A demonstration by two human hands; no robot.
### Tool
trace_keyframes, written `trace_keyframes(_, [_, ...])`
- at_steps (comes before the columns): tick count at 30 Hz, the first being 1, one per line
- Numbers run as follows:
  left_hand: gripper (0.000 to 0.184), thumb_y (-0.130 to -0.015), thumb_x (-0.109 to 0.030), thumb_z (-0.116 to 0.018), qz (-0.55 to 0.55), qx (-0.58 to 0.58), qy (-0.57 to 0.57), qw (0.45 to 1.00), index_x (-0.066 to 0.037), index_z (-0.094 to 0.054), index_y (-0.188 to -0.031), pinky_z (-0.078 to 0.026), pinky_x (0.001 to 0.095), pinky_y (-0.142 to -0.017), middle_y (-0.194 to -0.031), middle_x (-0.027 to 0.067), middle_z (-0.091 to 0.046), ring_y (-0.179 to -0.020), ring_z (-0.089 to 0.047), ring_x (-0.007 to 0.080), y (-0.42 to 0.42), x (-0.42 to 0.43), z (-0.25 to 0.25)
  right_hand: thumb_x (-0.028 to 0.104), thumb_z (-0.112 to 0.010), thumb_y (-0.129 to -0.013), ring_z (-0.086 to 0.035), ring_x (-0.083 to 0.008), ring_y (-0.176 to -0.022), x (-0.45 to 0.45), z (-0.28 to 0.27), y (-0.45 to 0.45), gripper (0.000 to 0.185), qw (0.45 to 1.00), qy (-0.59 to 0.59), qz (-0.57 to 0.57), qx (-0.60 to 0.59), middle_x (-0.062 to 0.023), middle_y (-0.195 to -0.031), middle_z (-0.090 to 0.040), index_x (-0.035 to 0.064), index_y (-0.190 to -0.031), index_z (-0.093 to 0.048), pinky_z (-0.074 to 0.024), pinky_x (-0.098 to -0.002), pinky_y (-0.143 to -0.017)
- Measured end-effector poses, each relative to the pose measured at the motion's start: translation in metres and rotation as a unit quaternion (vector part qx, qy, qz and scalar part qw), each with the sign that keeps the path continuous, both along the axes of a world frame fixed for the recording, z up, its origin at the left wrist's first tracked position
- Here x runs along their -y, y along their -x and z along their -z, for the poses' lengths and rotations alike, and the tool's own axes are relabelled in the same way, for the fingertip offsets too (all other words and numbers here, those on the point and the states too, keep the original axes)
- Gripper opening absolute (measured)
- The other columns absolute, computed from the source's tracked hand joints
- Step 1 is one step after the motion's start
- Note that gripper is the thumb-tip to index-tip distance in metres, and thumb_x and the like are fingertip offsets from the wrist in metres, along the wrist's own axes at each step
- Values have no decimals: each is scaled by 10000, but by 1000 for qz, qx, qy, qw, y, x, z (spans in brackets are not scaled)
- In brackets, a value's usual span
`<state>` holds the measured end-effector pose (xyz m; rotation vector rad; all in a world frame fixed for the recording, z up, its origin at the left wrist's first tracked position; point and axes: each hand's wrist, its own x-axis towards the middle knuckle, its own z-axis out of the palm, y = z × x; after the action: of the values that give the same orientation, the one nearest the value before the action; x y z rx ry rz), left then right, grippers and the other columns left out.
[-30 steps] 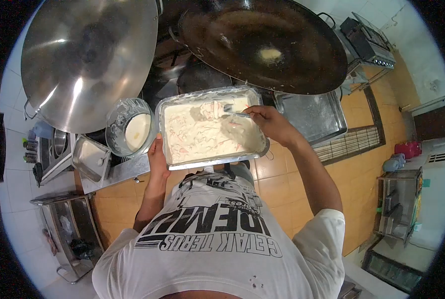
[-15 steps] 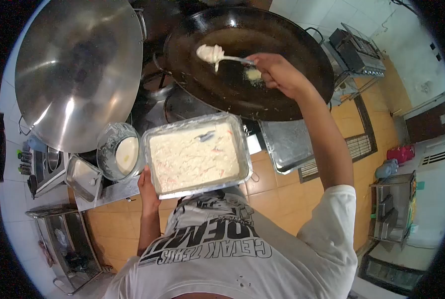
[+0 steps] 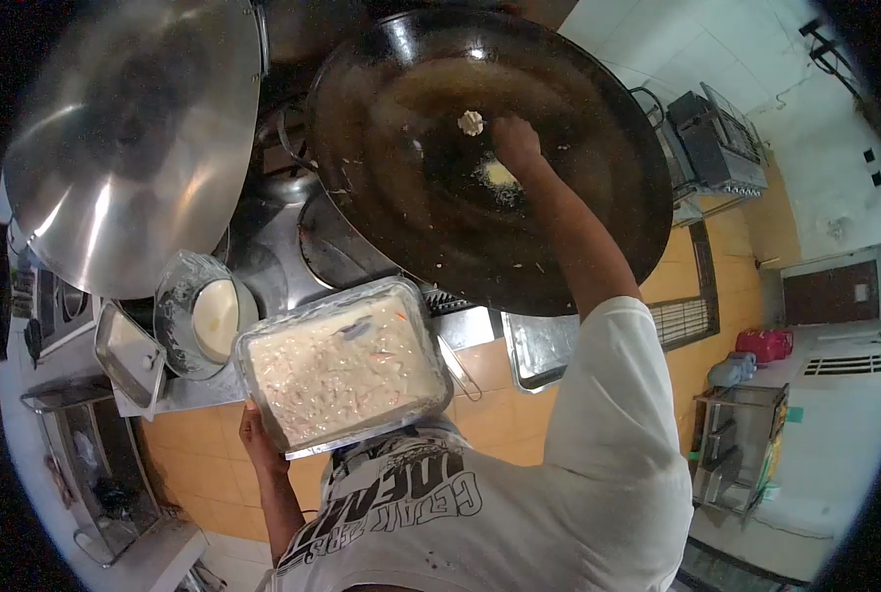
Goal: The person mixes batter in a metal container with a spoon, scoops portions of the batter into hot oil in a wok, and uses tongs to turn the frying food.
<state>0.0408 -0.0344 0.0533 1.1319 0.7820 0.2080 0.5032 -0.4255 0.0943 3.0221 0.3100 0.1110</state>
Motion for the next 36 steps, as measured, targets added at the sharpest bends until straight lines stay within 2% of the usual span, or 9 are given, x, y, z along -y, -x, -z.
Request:
trace_keyframes(2, [382, -940, -357, -466, -6, -11, -2, 1000, 5, -573, -999, -473, 274, -713, -920, 59, -612, -821, -582, 132, 5, -2, 7, 71, -501, -775, -622, -381, -808, -1, 9, 3, 164, 999, 10, -32, 30, -215, -853, -623, 12, -869, -622, -518, -451, -708])
trace_keyframes(8, [376, -943, -345, -459, -20, -6, -3, 1000, 6, -570, -1015, -481, 282, -719, -934, 59, -611, -827, -587, 141, 4, 0, 4, 74, -494, -808, -639, -341, -790, 3, 10, 8, 145, 993, 72, -76, 54, -183, -882, -631, 22, -854, -622, -536, -420, -658])
trace_keyframes(11, [391, -941, -352, -456, -4, 4, 1, 1000, 8, -558, -1056, -486, 297, -743, -977, 76, -607, -860, -592, 163, 7, -3, 5, 2, -513, -835, -614, -303, -942, -13, -17, 22, 238, 993, 107, -24, -46, -152, -1114, -564, 19, -1065, -572, -535, -368, -756])
trace_keyframes(14, [441, -935, -379, -458, 10, 1, -1, 1000, 14, -537, -1119, -487, 320, -789, -1050, 108, -598, -916, -594, 197, 12, -6, 10, 99, -471, -844, -640, -328, -789, 13, 19, 6, 181, 990, 55, -89, 89, -168, -920, -618, 60, -974, -591, -532, -420, -650])
trace_keyframes(17, [423, -937, -370, -459, -7, 1, 2, 1000, 14, -546, -1091, -486, 312, -774, -1020, 101, -603, -898, -593, 183, 11, 0, 2, 106, -471, -848, -635, -336, -794, 16, 21, 2, 191, 998, 11, -52, 41, -176, -916, -617, 62, -1005, -571, -528, -422, -664])
trace_keyframes(20, [377, -946, -344, -453, -23, 7, -1, 1000, 6, -571, -1016, -484, 288, -729, -939, 71, -616, -841, -590, 147, 8, 4, -3, 98, -471, -845, -630, -349, -802, 22, 32, 0, 188, 989, 29, -104, 104, -181, -923, -616, 52, -994, -576, -524, -424, -677])
trace_keyframes(29, [374, -942, -357, -463, -34, 4, 16, 999, -3, -578, -974, -462, 264, -705, -896, 45, -603, -797, -566, 119, 10, 4, 7, 74, -499, -794, -632, -346, -811, 2, 19, 9, 145, 989, 68, -104, 74, -200, -931, -612, 16, -862, -613, -525, -429, -685])
trace_keyframes(32, [376, -940, -358, -468, -39, -2, 10, 999, -2, -582, -971, -460, 265, -712, -900, 44, -604, -806, -566, 118, 14, 2, 17, 64, -495, -792, -633, -340, -810, 5, 26, 2, 153, 988, 62, -123, 68, -200, -943, -609, 21, -890, -605, -526, -430, -680])
trace_keyframes(36, [374, -938, -354, -473, -39, -5, 11, 999, 2, -584, -970, -456, 266, -716, -897, 42, -602, -815, -557, 114, 14, 6, 11, 22, -479, -834, -608, -346, -905, 2, 22, 0, 259, 997, 31, -69, 19, -192, -1044, -576, 4, -1084, -545, -522, -396, -759])
